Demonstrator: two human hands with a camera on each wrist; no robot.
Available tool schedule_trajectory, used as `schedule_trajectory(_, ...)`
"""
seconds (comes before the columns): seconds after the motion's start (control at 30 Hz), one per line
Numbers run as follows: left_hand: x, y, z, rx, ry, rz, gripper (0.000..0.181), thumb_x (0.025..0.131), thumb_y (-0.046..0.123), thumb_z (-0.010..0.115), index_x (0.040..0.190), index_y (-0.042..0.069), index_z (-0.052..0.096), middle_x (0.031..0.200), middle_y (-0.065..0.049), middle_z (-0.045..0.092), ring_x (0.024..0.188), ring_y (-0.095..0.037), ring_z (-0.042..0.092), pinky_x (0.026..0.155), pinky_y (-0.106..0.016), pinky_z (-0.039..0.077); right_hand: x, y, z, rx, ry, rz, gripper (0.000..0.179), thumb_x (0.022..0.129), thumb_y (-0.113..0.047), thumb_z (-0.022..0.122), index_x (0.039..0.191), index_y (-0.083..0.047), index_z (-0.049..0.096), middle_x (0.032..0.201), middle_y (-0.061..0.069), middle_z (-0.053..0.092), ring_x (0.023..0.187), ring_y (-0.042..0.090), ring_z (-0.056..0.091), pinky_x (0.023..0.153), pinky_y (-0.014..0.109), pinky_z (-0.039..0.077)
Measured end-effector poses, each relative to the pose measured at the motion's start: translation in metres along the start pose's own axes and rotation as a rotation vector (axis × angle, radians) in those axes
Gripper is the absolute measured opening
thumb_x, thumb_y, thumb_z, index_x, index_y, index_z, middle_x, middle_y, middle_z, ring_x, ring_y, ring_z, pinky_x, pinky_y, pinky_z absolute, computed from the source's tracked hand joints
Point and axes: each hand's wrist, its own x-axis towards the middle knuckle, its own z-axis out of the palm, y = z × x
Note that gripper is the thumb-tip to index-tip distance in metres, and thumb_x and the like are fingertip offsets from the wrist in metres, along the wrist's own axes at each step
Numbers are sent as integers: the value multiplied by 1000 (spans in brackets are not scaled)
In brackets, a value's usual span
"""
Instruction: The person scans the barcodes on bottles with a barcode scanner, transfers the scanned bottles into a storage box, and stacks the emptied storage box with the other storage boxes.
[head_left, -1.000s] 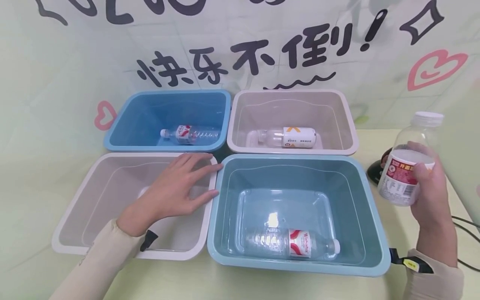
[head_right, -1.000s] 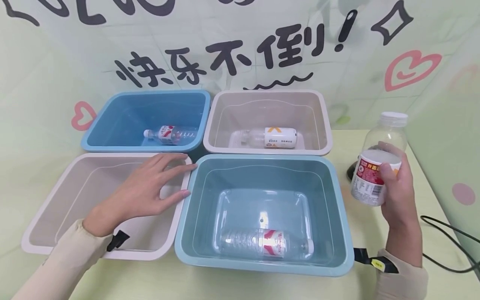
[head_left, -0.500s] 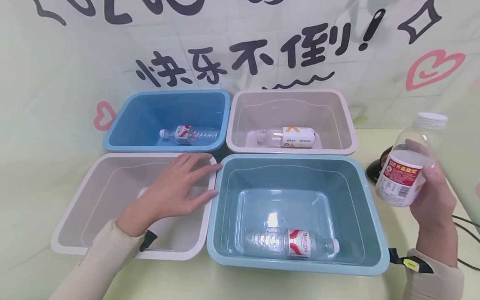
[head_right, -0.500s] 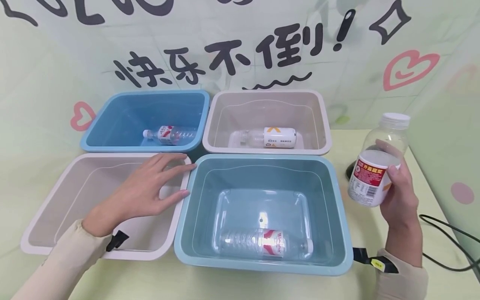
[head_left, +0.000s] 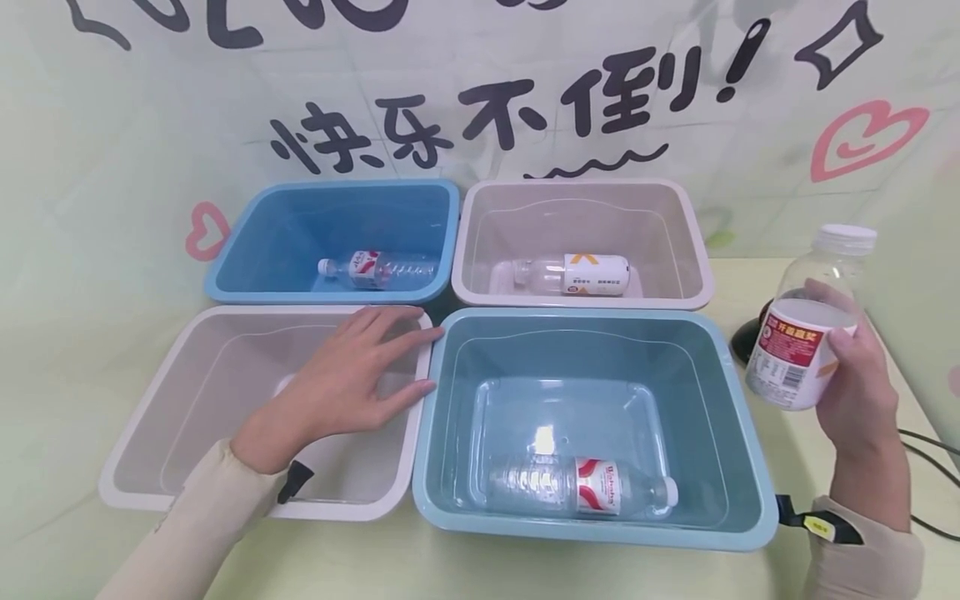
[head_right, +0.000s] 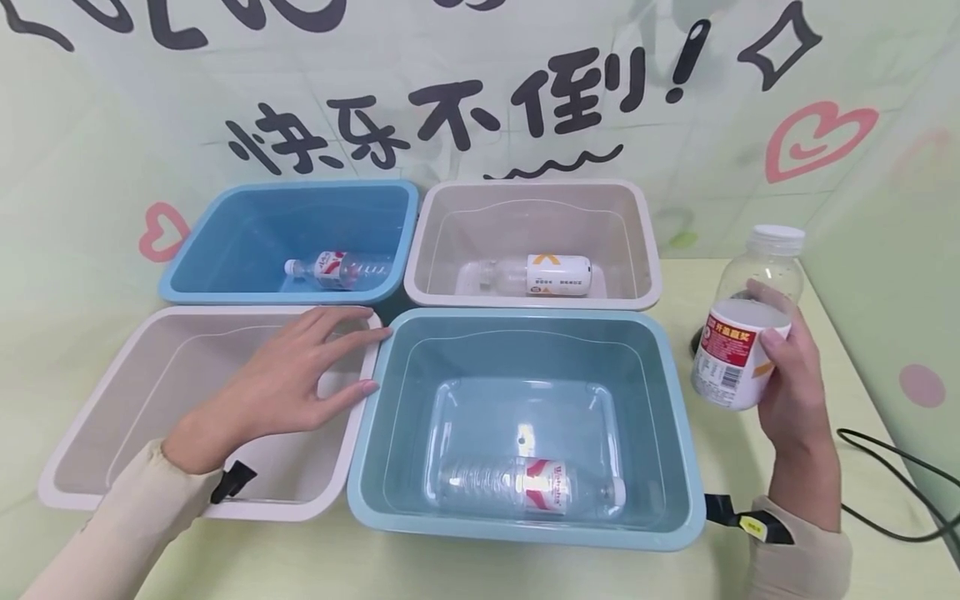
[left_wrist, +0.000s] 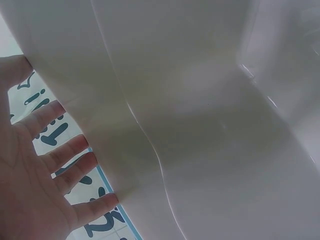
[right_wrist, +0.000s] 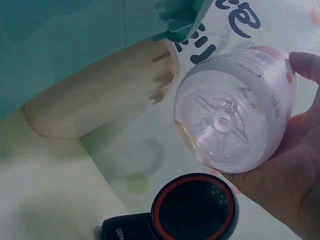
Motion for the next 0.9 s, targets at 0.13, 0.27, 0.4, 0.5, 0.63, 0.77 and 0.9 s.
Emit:
schedule_trajectory(0.13, 0, 0, 0, -2, -5, -4, 67, 93, 58, 71, 152, 30, 58, 157, -7, 54, 147, -29, 47, 122, -59, 42, 0, 1, -1, -10, 20, -4, 52, 98, -9, 49, 150, -1, 48, 128, 9, 65, 108, 18, 65, 85, 26, 54)
schedule_trajectory(0.27, 0, 0, 1, 0, -3, 2, 67, 93, 57, 71, 152, 29, 58, 156, -7, 54, 147, -30, 47, 122, -60, 42, 1, -2, 6, -24, 76, -1, 53, 96, -8, 57, 148, 2, 50, 125, 10, 66, 104, 18, 67, 83, 25, 56)
schedule_trajectory(0.4, 1, 0, 1, -1, -3, 0, 66, 93, 57, 70, 152, 29, 59, 156, -8, 54, 147, -30, 47, 122, -59, 42, 0, -7, 21, -58, 199, 24, 58, 94, -9, 65, 149, 6, 49, 122, 11, 66, 101, 18, 67, 83, 24, 56)
schedule_trajectory(0.5, 1, 1, -2, -1, -8, -10, 66, 93, 58, 70, 152, 29, 59, 156, -7, 54, 147, -30, 47, 122, -59, 42, 1, -9, 24, -85, 223, 32, 55, 96, -7, 63, 149, 4, 50, 123, 10, 65, 103, 17, 66, 84, 23, 55)
schedule_trajectory(0.63, 0, 1, -3, -2, -12, -17, 66, 94, 58, 70, 152, 30, 58, 156, -7, 54, 147, -30, 47, 122, -59, 42, 2, -6, 16, -86, 149, 4, 52, 98, 0, 56, 149, -1, 51, 127, 9, 65, 108, 18, 64, 87, 22, 54)
schedule_trajectory(0.77, 0, 1, -2, -7, -10, -11, 65, 94, 57, 70, 152, 30, 58, 156, -7, 54, 146, -30, 48, 122, -58, 42, 1, -3, 7, -76, 120, -17, 52, 98, 4, 53, 149, -4, 51, 130, 9, 64, 112, 18, 62, 88, 22, 54)
schedule_trajectory(0.9, 0, 1, 0, -4, -5, -5, 65, 94, 56, 70, 152, 29, 59, 156, -7, 54, 147, -30, 47, 122, -58, 41, 0, -3, 6, -93, 133, -15, 53, 99, 5, 51, 151, -5, 49, 133, 9, 61, 113, 19, 61, 88, 21, 54)
